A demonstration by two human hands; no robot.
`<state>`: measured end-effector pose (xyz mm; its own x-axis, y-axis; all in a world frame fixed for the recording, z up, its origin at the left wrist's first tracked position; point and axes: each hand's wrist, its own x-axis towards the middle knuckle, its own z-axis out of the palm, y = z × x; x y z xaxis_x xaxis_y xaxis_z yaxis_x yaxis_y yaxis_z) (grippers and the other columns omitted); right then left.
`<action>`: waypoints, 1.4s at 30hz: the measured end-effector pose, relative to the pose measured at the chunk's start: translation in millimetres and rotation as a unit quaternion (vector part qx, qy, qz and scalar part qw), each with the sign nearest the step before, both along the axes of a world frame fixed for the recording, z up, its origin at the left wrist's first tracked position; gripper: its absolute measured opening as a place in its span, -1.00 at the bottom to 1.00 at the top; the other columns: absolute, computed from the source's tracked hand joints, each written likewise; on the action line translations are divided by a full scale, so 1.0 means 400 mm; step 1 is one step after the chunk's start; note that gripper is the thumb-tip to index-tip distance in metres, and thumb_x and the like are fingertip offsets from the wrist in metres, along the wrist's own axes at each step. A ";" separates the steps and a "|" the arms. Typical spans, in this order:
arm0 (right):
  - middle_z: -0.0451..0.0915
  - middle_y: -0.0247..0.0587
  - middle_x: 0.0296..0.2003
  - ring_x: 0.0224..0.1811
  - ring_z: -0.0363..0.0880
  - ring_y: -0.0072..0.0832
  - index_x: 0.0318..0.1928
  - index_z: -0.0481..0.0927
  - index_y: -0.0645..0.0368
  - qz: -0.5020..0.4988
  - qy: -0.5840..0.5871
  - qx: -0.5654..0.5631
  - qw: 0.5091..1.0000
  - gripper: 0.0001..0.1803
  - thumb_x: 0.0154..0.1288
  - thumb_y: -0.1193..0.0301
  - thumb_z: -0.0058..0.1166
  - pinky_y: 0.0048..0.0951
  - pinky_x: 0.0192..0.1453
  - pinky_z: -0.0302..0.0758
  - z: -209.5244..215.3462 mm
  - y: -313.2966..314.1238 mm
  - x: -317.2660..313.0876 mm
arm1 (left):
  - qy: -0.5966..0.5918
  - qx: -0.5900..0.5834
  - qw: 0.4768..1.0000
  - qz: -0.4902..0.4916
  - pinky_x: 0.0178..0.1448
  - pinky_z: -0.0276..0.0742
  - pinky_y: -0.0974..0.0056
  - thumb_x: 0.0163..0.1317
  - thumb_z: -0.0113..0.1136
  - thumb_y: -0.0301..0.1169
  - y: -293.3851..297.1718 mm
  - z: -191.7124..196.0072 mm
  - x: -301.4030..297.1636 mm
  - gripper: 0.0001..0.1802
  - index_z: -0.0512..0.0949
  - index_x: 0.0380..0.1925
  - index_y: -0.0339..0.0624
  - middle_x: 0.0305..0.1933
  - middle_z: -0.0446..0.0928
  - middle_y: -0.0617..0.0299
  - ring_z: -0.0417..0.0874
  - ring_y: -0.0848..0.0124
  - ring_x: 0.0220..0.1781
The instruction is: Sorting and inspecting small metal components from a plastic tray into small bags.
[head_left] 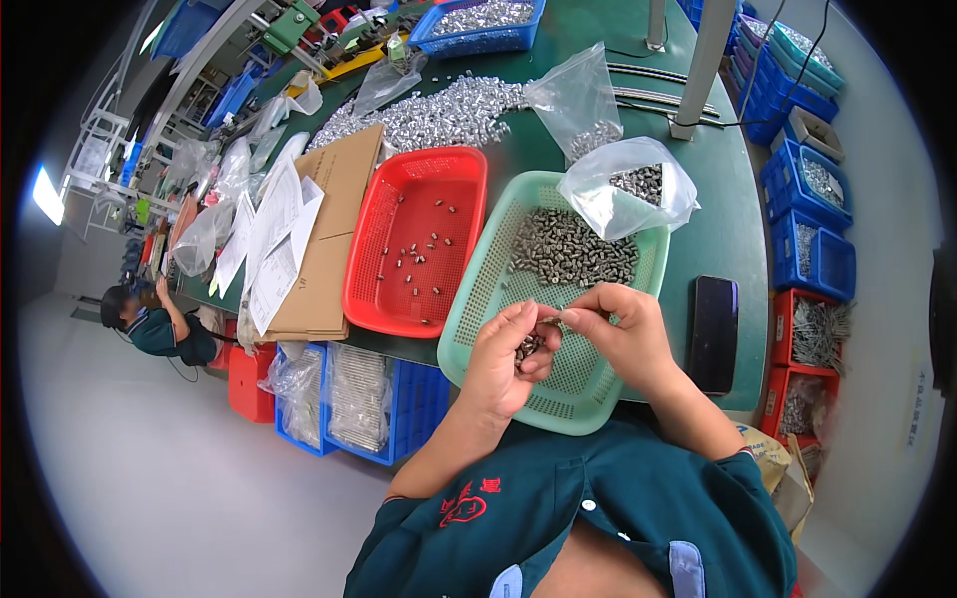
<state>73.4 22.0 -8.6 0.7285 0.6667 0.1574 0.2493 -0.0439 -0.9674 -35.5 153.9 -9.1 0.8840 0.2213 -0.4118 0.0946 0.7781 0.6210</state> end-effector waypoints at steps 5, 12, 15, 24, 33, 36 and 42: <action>0.58 -0.30 -0.55 -0.50 0.49 -0.66 -0.40 0.61 0.31 -0.015 0.015 -0.015 1.000 -0.87 0.12 0.48 0.25 -0.57 -0.43 0.40 0.000 -0.001 0.009 | 0.021 0.027 0.998 -0.050 -0.62 0.11 0.52 0.34 0.01 -0.31 0.007 -0.014 -0.002 -0.79 0.49 -0.29 -0.24 -0.50 0.46 0.23 0.20 0.62 -0.69; 0.54 -0.27 -0.59 -0.55 0.46 -0.61 -0.45 0.58 0.29 -0.076 -0.085 -0.011 0.993 -0.87 0.11 0.50 0.25 -0.54 -0.46 0.38 -0.004 -0.003 0.017 | 0.039 -0.051 0.997 -0.048 -0.63 0.09 0.51 0.39 -0.09 -0.22 0.019 -0.047 0.001 -0.68 0.49 -0.25 -0.28 -0.49 0.43 0.23 0.18 0.62 -0.68; 0.52 -0.25 -0.59 -0.56 0.44 -0.58 -0.46 0.56 0.29 -0.102 -0.144 -0.002 0.984 -0.86 0.10 0.50 0.25 -0.53 -0.46 0.37 -0.009 -0.003 0.023 | 0.042 -0.079 0.995 -0.042 -0.63 0.08 0.52 0.41 -0.16 -0.18 0.020 -0.045 0.004 -0.62 0.47 -0.14 -0.30 -0.46 0.43 0.22 0.18 0.62 -0.68; 0.53 -0.29 -0.57 -0.53 0.44 -0.62 -0.45 0.57 0.29 -0.057 -0.055 -0.005 0.997 -0.88 0.11 0.51 0.24 -0.57 -0.45 0.36 -0.006 -0.016 0.009 | 0.010 -0.049 0.998 -0.030 -0.62 0.09 0.47 0.39 -0.18 -0.30 0.010 -0.017 0.001 -0.74 0.44 -0.15 -0.22 -0.43 0.48 0.13 0.20 0.58 -0.67; 0.54 -0.30 -0.55 -0.50 0.46 -0.62 -0.44 0.57 0.29 -0.035 -0.037 0.005 0.999 -0.88 0.11 0.50 0.24 -0.56 -0.42 0.37 0.004 -0.014 -0.001 | -0.048 -0.149 0.988 -0.014 -0.63 0.06 0.51 0.33 0.04 -0.39 0.014 -0.052 -0.003 -0.95 0.43 -0.30 -0.08 -0.49 0.41 0.25 0.18 0.61 -0.68; 0.54 -0.29 -0.55 -0.51 0.46 -0.58 -0.44 0.58 0.28 -0.033 -0.075 0.022 0.996 -0.88 0.10 0.50 0.25 -0.54 -0.42 0.37 0.001 -0.012 -0.004 | -0.058 -0.151 0.987 -0.007 -0.63 0.06 0.52 0.28 0.11 -0.42 0.014 -0.056 -0.002 -0.95 0.44 -0.31 -0.06 -0.50 0.40 0.28 0.18 0.62 -0.68; 0.54 -0.27 -0.56 -0.52 0.46 -0.56 -0.45 0.57 0.27 -0.040 -0.073 0.022 0.996 -0.88 0.08 0.52 0.26 -0.53 -0.44 0.37 -0.002 -0.007 -0.007 | -0.069 -0.141 0.987 -0.020 -0.64 0.07 0.52 0.23 0.18 -0.45 0.017 -0.054 -0.002 -0.93 0.48 -0.34 -0.06 -0.51 0.44 0.29 0.20 0.62 -0.68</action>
